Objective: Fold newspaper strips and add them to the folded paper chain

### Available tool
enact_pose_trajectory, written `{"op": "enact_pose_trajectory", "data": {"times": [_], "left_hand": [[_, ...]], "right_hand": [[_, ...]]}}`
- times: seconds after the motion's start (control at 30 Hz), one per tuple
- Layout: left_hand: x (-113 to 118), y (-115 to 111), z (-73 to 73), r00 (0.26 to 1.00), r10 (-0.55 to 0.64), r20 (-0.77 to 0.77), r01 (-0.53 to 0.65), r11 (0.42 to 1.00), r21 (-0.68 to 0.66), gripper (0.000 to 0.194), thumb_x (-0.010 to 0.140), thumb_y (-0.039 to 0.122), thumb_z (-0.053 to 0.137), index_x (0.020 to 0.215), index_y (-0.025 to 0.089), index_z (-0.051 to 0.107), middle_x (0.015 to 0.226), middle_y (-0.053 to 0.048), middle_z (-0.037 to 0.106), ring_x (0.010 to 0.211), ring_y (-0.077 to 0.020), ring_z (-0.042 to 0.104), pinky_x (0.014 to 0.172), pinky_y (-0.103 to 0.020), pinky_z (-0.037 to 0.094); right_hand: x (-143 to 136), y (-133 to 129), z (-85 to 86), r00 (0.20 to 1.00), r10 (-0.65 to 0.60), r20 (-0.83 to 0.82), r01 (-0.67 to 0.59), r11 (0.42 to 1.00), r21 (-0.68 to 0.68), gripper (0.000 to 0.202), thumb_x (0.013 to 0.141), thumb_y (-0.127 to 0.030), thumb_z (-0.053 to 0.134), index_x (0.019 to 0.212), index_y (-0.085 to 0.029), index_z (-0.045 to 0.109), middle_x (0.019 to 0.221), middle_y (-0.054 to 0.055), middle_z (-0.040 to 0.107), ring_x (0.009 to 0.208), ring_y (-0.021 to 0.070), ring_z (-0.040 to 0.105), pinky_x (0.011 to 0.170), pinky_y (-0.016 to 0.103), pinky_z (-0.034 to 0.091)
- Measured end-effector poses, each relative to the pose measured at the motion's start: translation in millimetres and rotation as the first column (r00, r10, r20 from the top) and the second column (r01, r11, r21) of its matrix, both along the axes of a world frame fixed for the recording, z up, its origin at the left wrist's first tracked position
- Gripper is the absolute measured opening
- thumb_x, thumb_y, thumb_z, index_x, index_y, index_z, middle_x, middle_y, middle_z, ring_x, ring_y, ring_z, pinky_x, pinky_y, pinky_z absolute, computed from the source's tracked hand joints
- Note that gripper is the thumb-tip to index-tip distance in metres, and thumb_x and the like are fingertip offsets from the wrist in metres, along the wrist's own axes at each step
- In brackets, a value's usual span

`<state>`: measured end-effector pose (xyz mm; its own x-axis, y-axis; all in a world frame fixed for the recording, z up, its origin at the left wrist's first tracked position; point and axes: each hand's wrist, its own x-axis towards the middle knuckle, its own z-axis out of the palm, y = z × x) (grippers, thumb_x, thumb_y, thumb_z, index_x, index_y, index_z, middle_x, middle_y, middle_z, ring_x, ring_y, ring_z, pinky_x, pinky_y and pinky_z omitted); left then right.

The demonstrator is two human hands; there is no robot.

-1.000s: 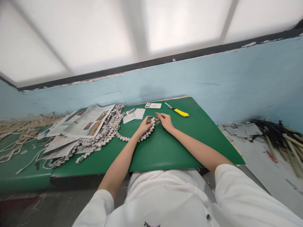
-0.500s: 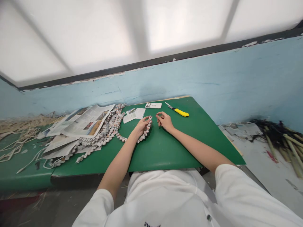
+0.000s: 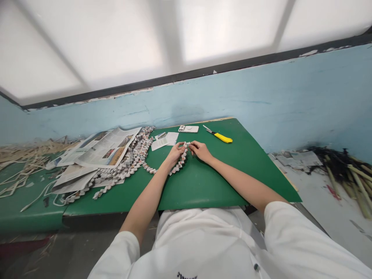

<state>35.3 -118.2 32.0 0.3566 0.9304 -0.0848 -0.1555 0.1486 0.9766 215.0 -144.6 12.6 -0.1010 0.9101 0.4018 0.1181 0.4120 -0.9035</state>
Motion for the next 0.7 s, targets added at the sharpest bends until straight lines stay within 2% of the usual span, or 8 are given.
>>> {"op": "enact_pose_trajectory", "data": {"times": [0.27,0.5,0.7], "left_hand": [[0.5,3.9,-5.6,0.999,-0.029,-0.025,0.031,0.995,0.090,0.053,0.075,0.041,0.088,0.111,0.015,0.059,0.071,0.001,0.065,0.055,-0.0075,0.052,0.050,-0.018,0.034],[1.1,5.1,-7.5,0.998,-0.018,-0.056,0.022,0.996,0.088,0.053,0.077,0.044,0.086,0.113,0.015,0.059,0.075,0.000,0.067,0.056,-0.0079,0.055,0.052,-0.018,0.035],[1.2,3.9,-8.0,0.998,-0.020,-0.057,0.026,0.995,0.098,0.052,0.078,0.043,0.085,0.113,0.016,0.057,0.070,0.002,0.063,0.052,-0.0067,0.050,0.048,-0.018,0.032]], "right_hand": [[-1.7,-4.1,5.5,1.000,-0.029,0.007,0.030,0.999,-0.040,0.042,0.091,-0.064,0.060,0.084,-0.023,0.065,0.064,0.000,0.063,0.054,0.0176,0.055,0.058,0.031,0.048],[-0.4,-2.4,4.7,0.999,-0.021,-0.027,0.020,0.998,-0.060,0.044,0.089,-0.066,0.063,0.082,-0.023,0.064,0.066,0.001,0.065,0.052,0.0170,0.055,0.055,0.031,0.047],[-0.2,-2.2,4.8,0.999,-0.004,-0.033,0.002,0.999,-0.044,0.043,0.090,-0.064,0.063,0.082,-0.022,0.065,0.065,0.001,0.065,0.050,0.0160,0.055,0.053,0.030,0.046]]}}
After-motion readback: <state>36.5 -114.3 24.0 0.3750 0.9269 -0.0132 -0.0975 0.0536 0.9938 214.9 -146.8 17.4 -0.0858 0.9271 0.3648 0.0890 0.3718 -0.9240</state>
